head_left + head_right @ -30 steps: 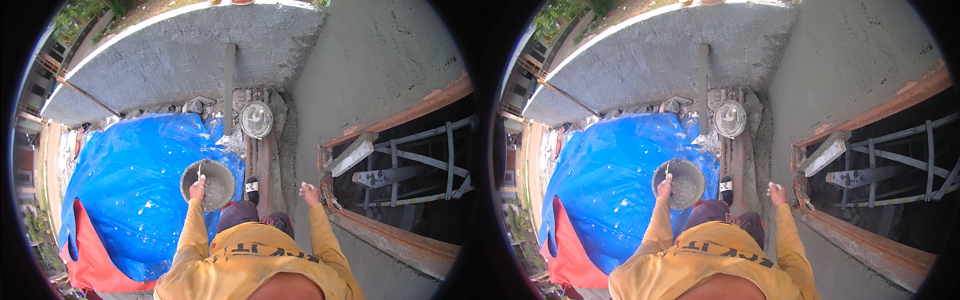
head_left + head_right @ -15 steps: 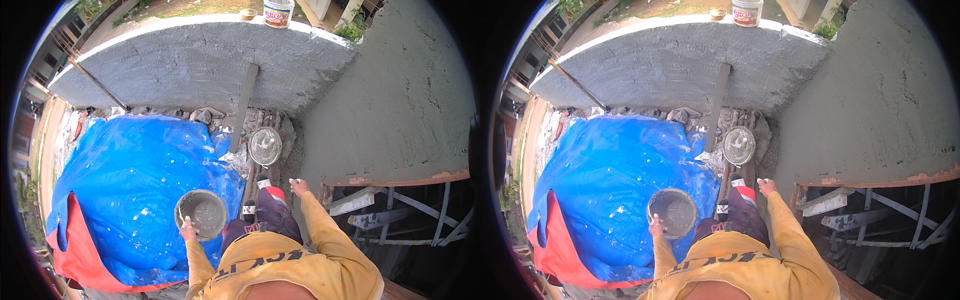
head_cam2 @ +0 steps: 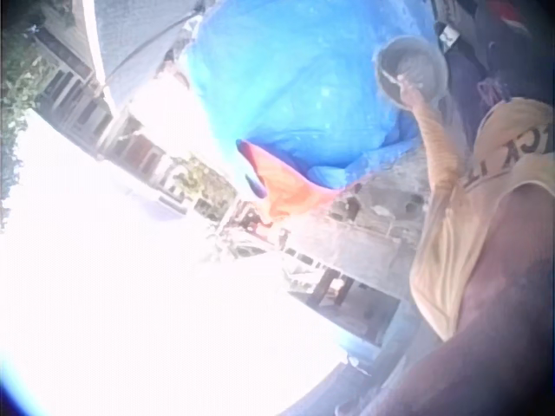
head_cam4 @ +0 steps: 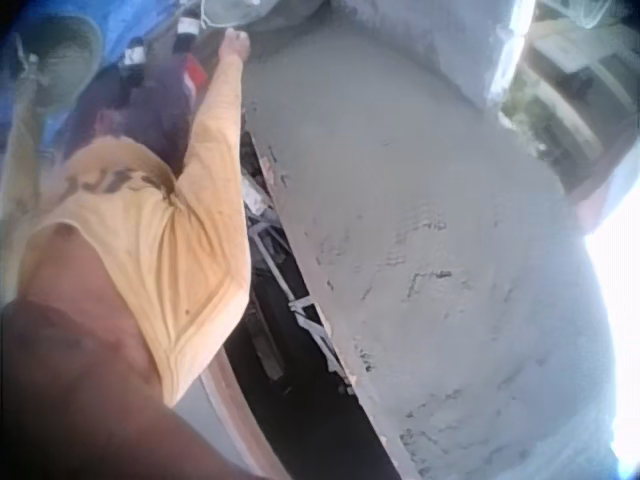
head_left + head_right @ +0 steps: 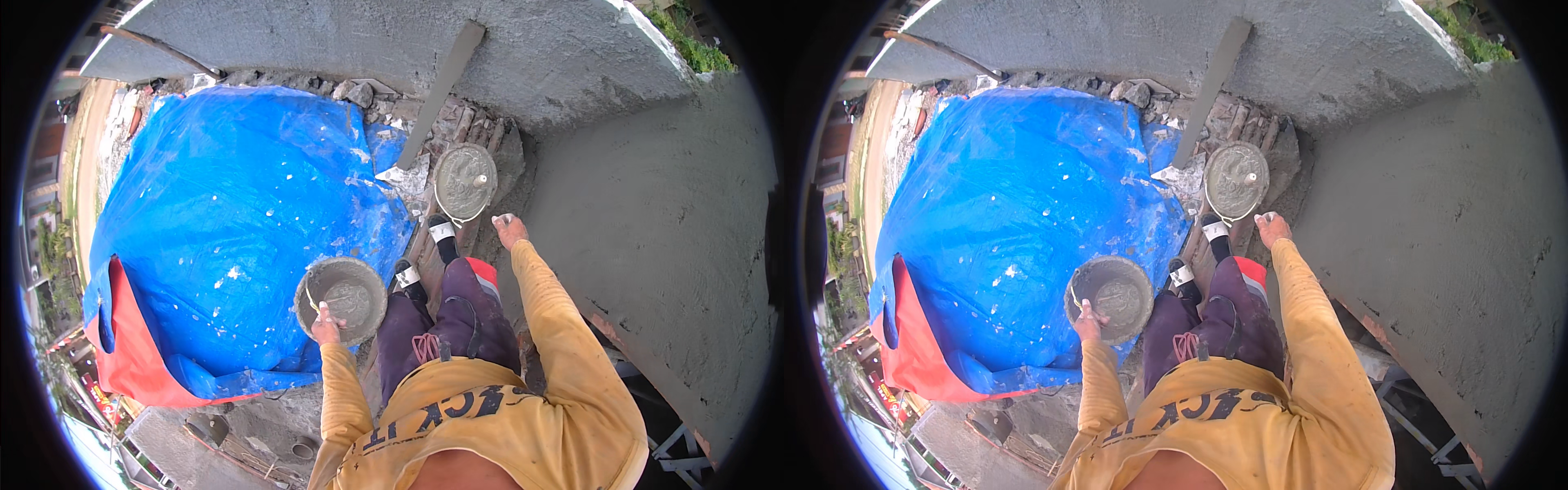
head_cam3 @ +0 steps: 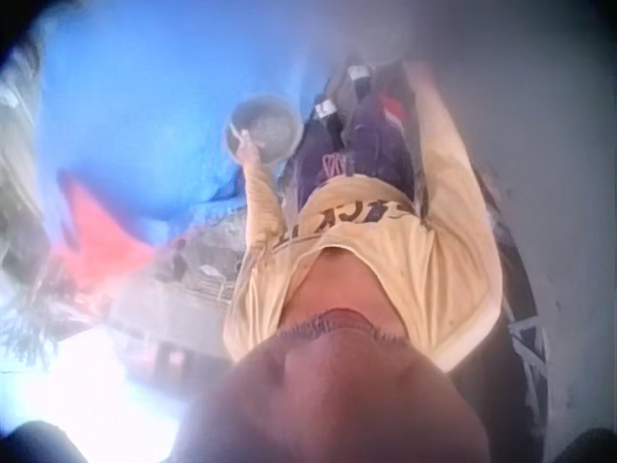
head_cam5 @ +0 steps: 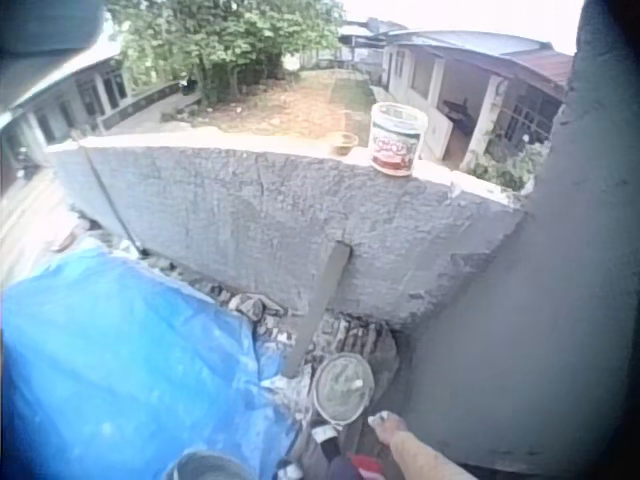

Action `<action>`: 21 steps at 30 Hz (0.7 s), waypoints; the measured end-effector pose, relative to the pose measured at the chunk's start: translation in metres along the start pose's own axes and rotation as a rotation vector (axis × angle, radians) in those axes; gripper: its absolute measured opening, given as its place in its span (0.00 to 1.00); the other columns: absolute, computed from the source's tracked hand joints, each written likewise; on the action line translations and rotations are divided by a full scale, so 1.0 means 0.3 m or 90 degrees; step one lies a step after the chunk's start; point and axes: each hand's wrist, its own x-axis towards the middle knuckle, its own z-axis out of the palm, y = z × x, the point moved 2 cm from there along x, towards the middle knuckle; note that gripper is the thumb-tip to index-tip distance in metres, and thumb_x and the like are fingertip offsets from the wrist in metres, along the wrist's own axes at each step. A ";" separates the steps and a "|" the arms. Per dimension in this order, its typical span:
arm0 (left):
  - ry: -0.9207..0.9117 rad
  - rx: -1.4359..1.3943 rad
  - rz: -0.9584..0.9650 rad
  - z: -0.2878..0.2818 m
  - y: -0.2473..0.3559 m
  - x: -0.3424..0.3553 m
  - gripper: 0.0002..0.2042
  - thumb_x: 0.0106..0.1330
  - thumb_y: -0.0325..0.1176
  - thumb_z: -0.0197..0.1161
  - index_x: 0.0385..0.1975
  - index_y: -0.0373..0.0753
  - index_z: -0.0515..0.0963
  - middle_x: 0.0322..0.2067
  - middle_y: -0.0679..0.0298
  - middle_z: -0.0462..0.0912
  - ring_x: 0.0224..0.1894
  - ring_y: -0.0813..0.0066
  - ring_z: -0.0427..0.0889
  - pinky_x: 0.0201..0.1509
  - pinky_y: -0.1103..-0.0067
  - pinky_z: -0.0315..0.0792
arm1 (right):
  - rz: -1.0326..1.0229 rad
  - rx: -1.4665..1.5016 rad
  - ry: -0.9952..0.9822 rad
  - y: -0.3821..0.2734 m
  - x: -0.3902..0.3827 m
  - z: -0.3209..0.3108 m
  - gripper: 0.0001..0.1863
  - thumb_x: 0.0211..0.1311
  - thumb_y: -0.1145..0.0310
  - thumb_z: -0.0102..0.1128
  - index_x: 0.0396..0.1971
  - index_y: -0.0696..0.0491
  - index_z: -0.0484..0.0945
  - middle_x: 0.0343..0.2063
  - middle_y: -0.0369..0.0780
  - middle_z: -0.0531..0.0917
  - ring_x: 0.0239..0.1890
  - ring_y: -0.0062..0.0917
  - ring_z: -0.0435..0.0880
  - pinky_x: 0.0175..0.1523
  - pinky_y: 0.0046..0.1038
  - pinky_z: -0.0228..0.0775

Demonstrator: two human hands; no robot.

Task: The person scoops wet cement from a bucket with a trowel and applies it to a wall, then smooths the surface with a straightedge. The person repeats the process of scooping and applying cement to different sections of the wall.

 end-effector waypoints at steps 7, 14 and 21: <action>-0.075 -0.041 -0.066 0.275 -0.174 0.099 0.25 0.65 0.50 0.52 0.09 0.42 0.61 0.09 0.65 0.67 0.15 0.74 0.73 0.26 0.74 0.70 | -0.030 -0.009 0.052 0.045 0.099 0.076 0.24 0.57 0.51 0.54 0.42 0.56 0.76 0.40 0.47 0.80 0.46 0.37 0.78 0.52 0.33 0.67; -0.190 -0.123 -0.109 0.461 -0.248 0.149 0.24 0.63 0.53 0.52 0.13 0.41 0.64 0.14 0.59 0.75 0.23 0.67 0.79 0.28 0.80 0.71 | -0.044 -0.185 0.020 0.066 0.170 0.232 0.26 0.57 0.52 0.53 0.49 0.56 0.71 0.52 0.48 0.70 0.54 0.39 0.70 0.57 0.34 0.61; -0.247 0.032 -0.112 0.794 -0.305 0.182 0.25 0.63 0.52 0.53 0.11 0.40 0.66 0.13 0.61 0.74 0.19 0.78 0.71 0.23 0.80 0.63 | -0.190 -0.479 0.210 -0.012 0.414 0.397 0.28 0.55 0.57 0.54 0.55 0.50 0.65 0.60 0.44 0.60 0.64 0.40 0.54 0.67 0.39 0.42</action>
